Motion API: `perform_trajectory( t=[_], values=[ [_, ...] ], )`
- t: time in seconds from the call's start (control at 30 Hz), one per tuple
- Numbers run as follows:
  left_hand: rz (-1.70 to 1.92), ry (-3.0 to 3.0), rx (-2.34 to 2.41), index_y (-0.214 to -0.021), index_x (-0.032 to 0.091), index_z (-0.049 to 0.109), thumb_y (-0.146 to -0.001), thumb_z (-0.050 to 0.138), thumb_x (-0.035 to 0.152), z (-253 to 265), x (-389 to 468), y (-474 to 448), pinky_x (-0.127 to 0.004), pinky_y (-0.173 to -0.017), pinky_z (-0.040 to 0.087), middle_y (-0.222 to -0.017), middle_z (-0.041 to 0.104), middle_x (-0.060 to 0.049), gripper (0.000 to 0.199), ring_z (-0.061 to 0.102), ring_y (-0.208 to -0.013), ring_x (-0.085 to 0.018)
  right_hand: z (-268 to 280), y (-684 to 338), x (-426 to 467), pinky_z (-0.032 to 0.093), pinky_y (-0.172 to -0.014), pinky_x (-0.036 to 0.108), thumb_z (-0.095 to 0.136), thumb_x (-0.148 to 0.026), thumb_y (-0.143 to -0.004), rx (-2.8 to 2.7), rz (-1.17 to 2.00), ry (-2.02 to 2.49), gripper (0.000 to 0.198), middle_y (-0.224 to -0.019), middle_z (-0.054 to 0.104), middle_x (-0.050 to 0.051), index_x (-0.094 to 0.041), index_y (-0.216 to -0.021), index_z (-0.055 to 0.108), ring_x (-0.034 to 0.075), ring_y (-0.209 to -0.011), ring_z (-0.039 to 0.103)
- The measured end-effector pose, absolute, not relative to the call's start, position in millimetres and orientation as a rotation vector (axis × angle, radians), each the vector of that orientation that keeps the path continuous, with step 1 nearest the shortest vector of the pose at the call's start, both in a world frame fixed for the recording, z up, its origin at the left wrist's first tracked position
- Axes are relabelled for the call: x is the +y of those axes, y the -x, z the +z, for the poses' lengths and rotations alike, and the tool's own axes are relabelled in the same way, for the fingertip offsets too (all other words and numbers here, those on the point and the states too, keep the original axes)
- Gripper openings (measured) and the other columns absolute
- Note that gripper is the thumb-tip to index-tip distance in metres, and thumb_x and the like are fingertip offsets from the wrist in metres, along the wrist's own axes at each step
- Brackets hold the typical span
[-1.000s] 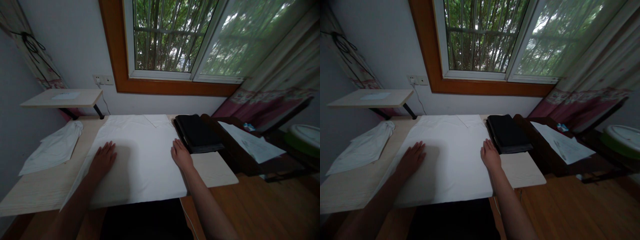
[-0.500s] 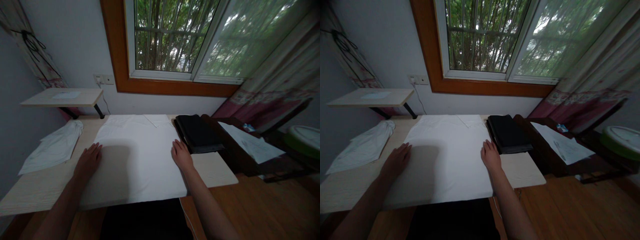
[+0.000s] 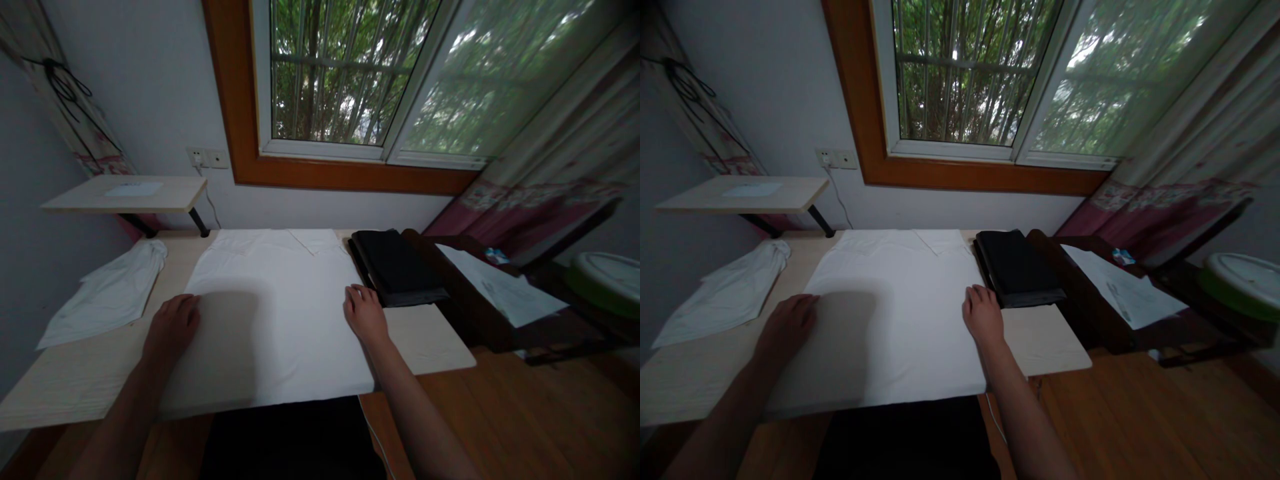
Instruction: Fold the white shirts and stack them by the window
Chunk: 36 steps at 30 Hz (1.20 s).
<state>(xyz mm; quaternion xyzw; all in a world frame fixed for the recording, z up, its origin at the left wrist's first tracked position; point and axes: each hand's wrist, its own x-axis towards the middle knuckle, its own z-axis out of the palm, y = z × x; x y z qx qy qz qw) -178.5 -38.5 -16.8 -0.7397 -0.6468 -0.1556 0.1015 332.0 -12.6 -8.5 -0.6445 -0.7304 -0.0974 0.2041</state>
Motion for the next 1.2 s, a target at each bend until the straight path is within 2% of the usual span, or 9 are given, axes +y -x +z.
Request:
perform_trajectory(
  t=[0.3, 0.4, 0.5, 0.73, 0.97, 1.07, 1.2],
  values=[
    [-0.437, 2.165, -1.898, -0.124, 0.012, 0.064, -0.098, 0.038, 0.033, -18, -50, 185, -0.045, -0.111, 0.042, -0.127, 0.064, -0.016, 0.042, 0.057, -0.117, -0.030, -11, -334, -24, 0.040, -0.109, 0.043, 0.050, -0.023, -0.098, -2.019, -0.258, 1.774, 0.036, -0.131, 0.064, 0.013, -0.017, -0.130, 0.066, 0.029, -0.121, 0.050],
    [-0.440, 2.100, -1.953, -0.124, 0.014, 0.064, -0.098, 0.040, 0.032, -15, -53, 184, -0.044, -0.112, 0.041, -0.127, 0.064, -0.015, 0.040, 0.057, -0.118, -0.029, -11, -334, -26, 0.039, -0.110, 0.043, 0.051, -0.022, -0.097, -2.013, -0.286, 1.779, 0.036, -0.131, 0.063, 0.013, -0.016, -0.129, 0.066, 0.029, -0.122, 0.050],
    [-0.390, 1.987, -2.056, -0.128, 0.017, 0.063, -0.098, 0.039, 0.031, -10, -57, 180, -0.043, -0.105, 0.043, -0.128, 0.063, -0.013, 0.041, 0.058, -0.114, -0.029, -8, -332, -29, 0.039, -0.109, 0.043, 0.052, -0.021, -0.097, -2.011, -0.327, 1.809, 0.034, -0.130, 0.064, 0.014, -0.015, -0.127, 0.067, 0.029, -0.121, 0.050],
    [-0.266, 1.760, -2.201, -0.133, 0.016, 0.063, -0.098, 0.040, 0.033, 6, -65, 165, -0.044, -0.093, 0.044, -0.117, 0.065, -0.015, 0.045, 0.058, -0.106, -0.032, 3, -320, -41, 0.043, -0.087, 0.038, 0.054, -0.026, -0.097, -1.879, -0.385, 2.001, 0.031, -0.135, 0.061, 0.012, -0.020, -0.125, 0.065, 0.029, -0.112, 0.054],
    [-0.132, 1.769, -2.312, -0.136, 0.016, 0.059, -0.101, 0.037, 0.036, 13, -63, 166, -0.043, -0.089, 0.044, -0.116, 0.070, -0.015, 0.046, 0.062, -0.105, -0.032, 10, -317, -45, 0.043, -0.078, 0.033, 0.055, -0.030, -0.098, -1.831, -0.402, 2.050, 0.029, -0.125, 0.062, 0.012, -0.020, -0.123, 0.066, 0.027, -0.105, 0.055],
    [-0.104, 1.796, -2.318, -0.137, 0.016, 0.058, -0.102, 0.034, 0.039, 11, -63, 169, -0.044, -0.088, 0.044, -0.108, 0.072, -0.016, 0.048, 0.064, -0.102, -0.032, 11, -318, -47, 0.041, -0.068, 0.029, 0.055, -0.034, -0.099, -1.818, -0.361, 2.135, 0.031, -0.121, 0.060, 0.011, -0.021, -0.127, 0.063, 0.023, -0.094, 0.060],
    [-0.082, 1.802, -2.311, -0.138, 0.016, 0.059, -0.103, 0.028, 0.040, 9, -66, 171, -0.044, -0.085, 0.046, -0.096, 0.072, -0.015, 0.052, 0.067, -0.095, -0.032, 10, -319, -48, 0.038, -0.058, 0.026, 0.051, -0.028, -0.100, -1.828, -0.333, 2.224, 0.033, -0.120, 0.057, 0.011, -0.023, -0.131, 0.060, 0.015, -0.075, 0.062]
  ],
)
